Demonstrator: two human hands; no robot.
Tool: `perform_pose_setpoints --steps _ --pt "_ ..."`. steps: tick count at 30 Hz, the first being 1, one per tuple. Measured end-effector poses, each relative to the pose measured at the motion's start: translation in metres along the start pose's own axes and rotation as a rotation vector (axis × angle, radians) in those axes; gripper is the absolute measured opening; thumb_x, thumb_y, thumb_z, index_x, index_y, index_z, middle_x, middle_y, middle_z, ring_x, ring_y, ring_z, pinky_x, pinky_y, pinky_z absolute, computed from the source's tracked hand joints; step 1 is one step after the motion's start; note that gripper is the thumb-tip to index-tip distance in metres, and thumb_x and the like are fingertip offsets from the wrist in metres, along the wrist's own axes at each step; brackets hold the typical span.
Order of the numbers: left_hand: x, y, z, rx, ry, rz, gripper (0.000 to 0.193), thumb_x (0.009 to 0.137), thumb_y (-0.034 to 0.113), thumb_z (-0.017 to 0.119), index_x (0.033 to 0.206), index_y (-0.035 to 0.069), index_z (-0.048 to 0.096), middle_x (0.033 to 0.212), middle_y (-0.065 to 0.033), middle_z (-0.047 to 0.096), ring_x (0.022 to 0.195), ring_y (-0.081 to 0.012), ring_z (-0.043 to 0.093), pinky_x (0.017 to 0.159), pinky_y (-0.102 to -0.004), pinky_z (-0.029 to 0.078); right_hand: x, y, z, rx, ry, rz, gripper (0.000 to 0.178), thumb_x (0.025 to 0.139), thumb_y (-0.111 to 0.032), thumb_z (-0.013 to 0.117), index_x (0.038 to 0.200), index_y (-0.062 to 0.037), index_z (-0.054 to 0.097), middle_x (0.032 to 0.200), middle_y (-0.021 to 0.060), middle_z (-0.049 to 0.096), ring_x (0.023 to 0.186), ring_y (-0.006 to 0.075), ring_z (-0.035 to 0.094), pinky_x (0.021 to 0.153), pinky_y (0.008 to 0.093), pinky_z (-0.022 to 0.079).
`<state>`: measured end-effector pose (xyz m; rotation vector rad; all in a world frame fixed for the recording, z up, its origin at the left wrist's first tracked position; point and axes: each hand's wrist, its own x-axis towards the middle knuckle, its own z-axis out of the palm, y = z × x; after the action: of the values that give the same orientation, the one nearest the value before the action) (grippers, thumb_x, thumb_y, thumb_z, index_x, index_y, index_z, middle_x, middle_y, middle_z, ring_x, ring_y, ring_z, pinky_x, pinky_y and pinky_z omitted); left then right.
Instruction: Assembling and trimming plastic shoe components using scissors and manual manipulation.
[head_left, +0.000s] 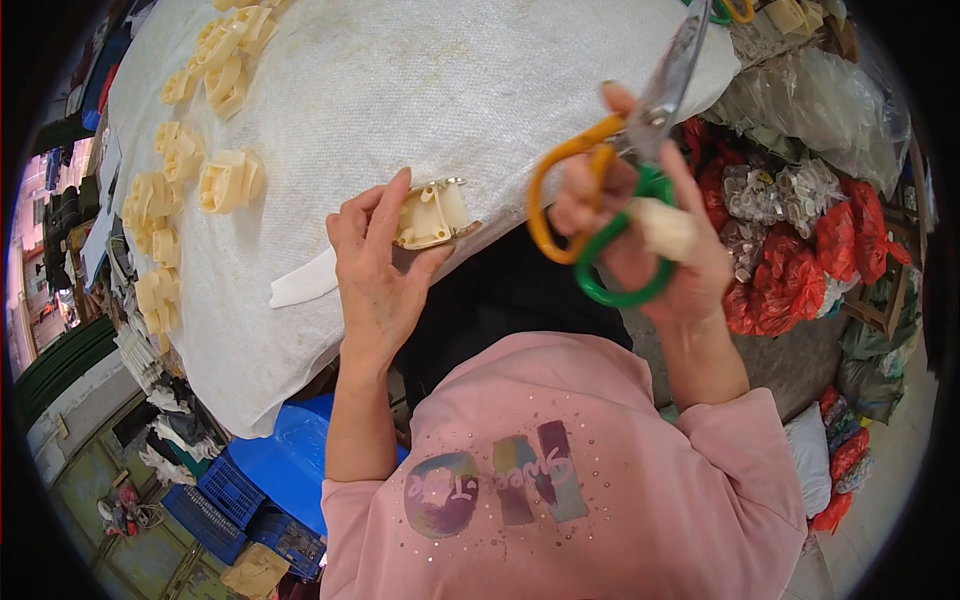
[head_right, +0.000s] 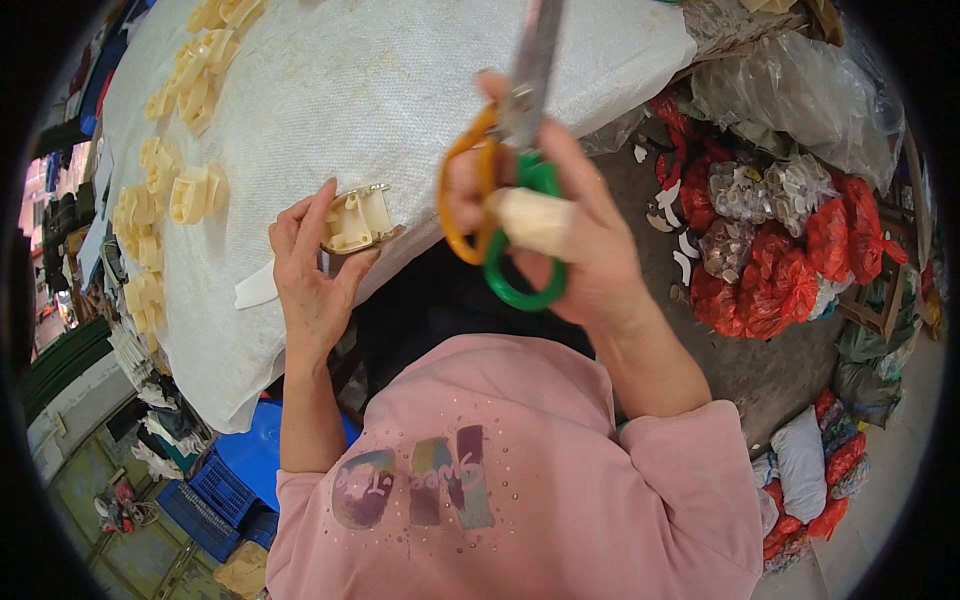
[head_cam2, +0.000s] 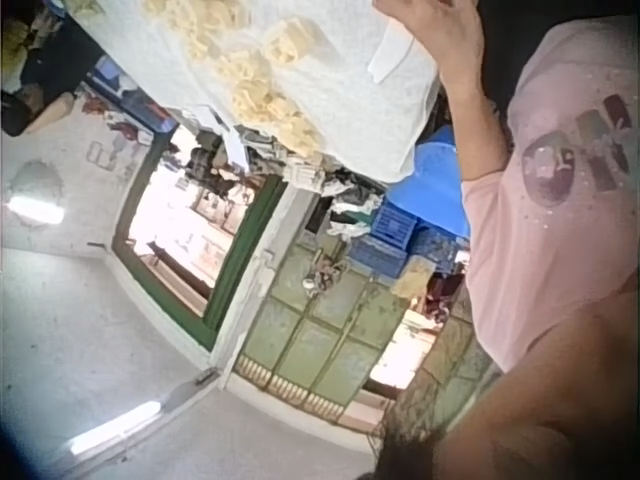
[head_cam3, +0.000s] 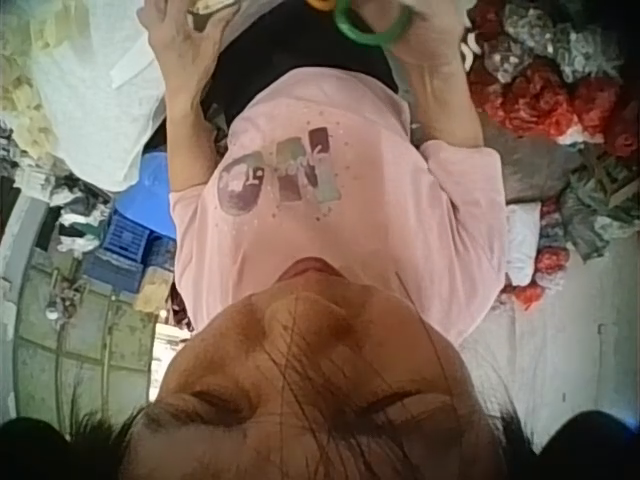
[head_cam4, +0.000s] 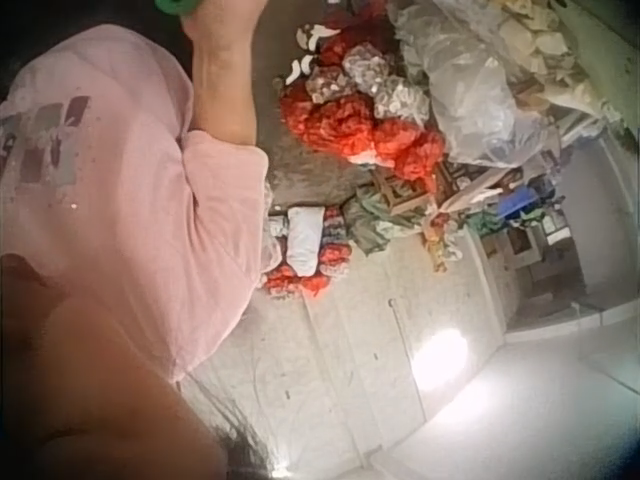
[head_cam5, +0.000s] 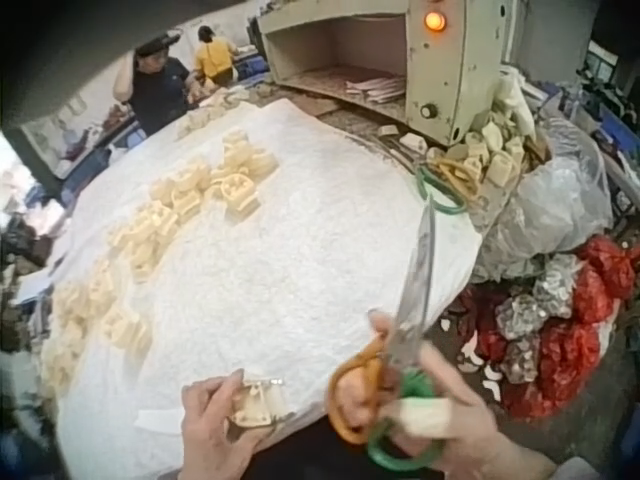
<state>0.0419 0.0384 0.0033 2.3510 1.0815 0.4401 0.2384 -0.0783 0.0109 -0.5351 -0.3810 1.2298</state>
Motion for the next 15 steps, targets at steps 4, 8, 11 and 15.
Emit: perform_pose_setpoints --steps 4,8,11,15 --pt "-0.001 -0.006 -0.005 -0.003 -0.054 0.079 0.064 0.064 -0.005 0.069 0.125 0.008 0.055 0.110 -0.0122 0.052 0.102 -0.0289 0.045 0.086 -0.0368 0.041 -0.002 0.030 0.021 -0.192 0.044 -0.173 0.064 0.081 -0.001 0.045 0.141 -0.0013 0.023 0.102 0.0132 0.052 0.083 0.0156 0.051 0.076 0.0290 0.043" --pt "0.002 -0.006 -0.006 -0.038 -0.036 0.074 0.058 0.069 -0.003 0.065 0.125 0.008 0.055 0.111 -0.0117 0.052 0.104 -0.0264 0.049 0.091 -0.0349 0.042 0.004 0.061 0.021 -0.165 0.081 -0.257 0.060 0.081 0.000 0.043 0.138 0.0004 0.025 0.100 0.0103 0.051 0.080 0.0116 0.048 0.075 0.0265 0.042" --pt "0.005 -0.006 -0.002 -0.084 -0.037 0.090 0.058 0.068 -0.004 0.065 0.124 0.008 0.056 0.109 -0.0116 0.052 0.103 -0.0259 0.050 0.091 -0.0345 0.042 0.008 0.072 0.014 -0.201 0.084 -0.179 0.057 0.081 -0.001 0.047 0.135 0.0009 0.028 0.096 0.0070 0.048 0.082 0.0104 0.045 0.074 0.0250 0.041" --pt "-0.001 -0.012 -0.003 -0.078 -0.038 0.057 0.058 0.067 -0.005 0.066 0.123 0.008 0.057 0.106 -0.0110 0.052 0.102 -0.0244 0.051 0.090 -0.0336 0.042 0.011 0.070 0.012 -0.146 -0.021 -0.203 0.061 0.084 -0.007 0.051 0.139 -0.0151 0.025 0.085 0.0081 0.041 0.074 0.0164 0.040 0.069 0.0335 0.037"
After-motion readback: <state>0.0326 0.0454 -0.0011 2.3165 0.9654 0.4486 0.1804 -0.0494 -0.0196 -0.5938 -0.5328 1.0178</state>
